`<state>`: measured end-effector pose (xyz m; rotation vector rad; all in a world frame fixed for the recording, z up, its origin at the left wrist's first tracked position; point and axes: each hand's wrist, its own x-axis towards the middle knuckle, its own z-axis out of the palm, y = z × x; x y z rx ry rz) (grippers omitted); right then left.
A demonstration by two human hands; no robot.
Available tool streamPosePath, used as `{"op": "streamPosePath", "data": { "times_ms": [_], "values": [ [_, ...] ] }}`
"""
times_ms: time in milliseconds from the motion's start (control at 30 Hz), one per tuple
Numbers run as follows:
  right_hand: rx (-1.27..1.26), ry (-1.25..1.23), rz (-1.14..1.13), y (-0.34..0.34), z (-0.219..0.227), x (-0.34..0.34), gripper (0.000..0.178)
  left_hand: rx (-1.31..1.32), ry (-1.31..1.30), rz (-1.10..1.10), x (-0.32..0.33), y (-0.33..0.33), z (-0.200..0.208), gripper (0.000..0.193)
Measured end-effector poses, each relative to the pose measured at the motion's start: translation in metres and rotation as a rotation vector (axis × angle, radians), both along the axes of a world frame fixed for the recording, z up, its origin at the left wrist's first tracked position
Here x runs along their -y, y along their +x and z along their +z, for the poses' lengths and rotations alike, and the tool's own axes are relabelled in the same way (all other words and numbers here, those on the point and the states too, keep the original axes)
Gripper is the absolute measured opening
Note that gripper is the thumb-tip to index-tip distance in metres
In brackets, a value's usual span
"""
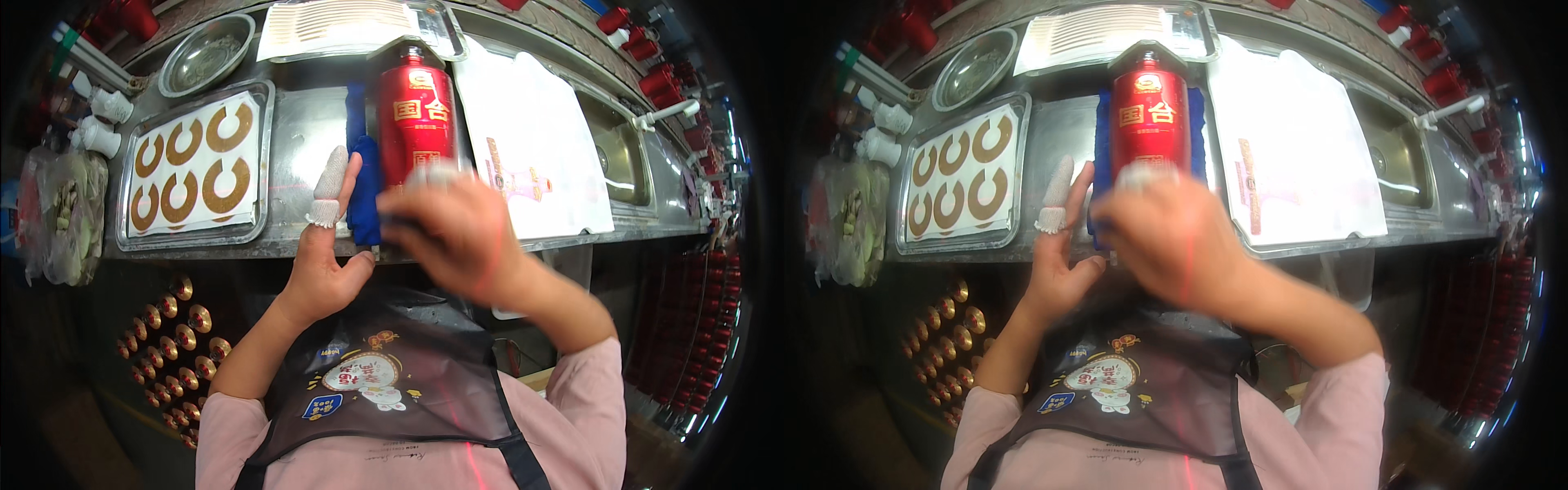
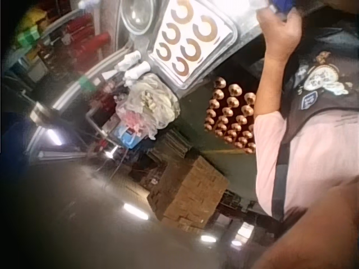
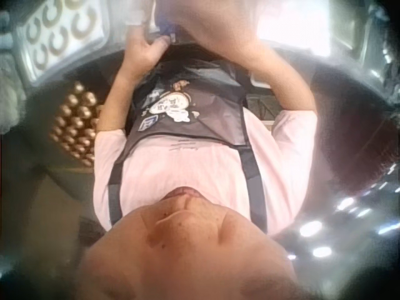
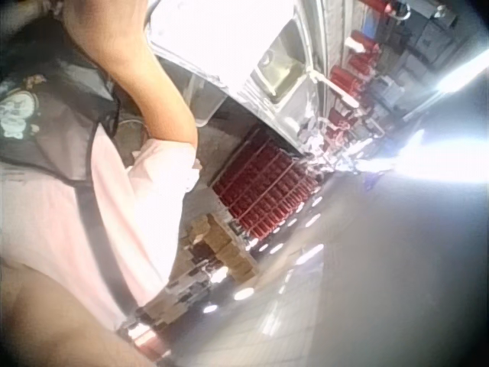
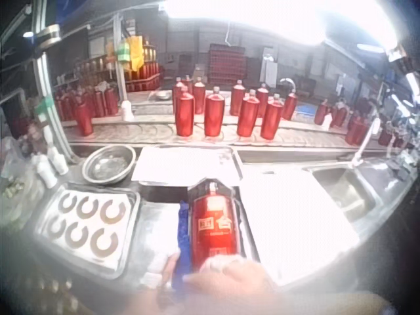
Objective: The person applies gold crescent-shaped stickers to the necks of red cylindrical bottles, then places a red label on the bottle body and smooths it with a blue cloth. The person repeats this process for multiple bottles at a stainless steel workstation.
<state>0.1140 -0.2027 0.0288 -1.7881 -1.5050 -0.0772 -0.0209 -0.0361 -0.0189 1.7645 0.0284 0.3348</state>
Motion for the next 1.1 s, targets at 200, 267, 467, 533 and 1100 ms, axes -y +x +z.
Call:
{"op": "streamPosePath", "data": {
  "times_ms": [200,267,467,533,1100],
  "values": [
    [0.249,0.306,-0.242,0.099,0.022,-0.058,0.010,-0.003,0.344,-0.019,0.022,0.021,0.009,0.121],
    [0.332,0.260,-0.056,0.078,0.018,-0.034,0.015,0.037,0.439,0.024,0.025,0.027,0.008,0.124],
    [-0.083,0.148,0.036,0.022,0.001,0.018,0.025,0.163,0.594,0.209,0.025,0.040,-0.003,0.108],
    [-0.318,0.290,-0.256,0.057,0.001,-0.013,0.023,0.126,0.433,0.180,0.024,0.039,-0.003,0.100],
    [-0.611,0.281,-0.795,-0.005,-0.048,0.043,0.020,-0.073,0.639,0.069,0.006,0.036,-0.008,0.123]
  ]
}}
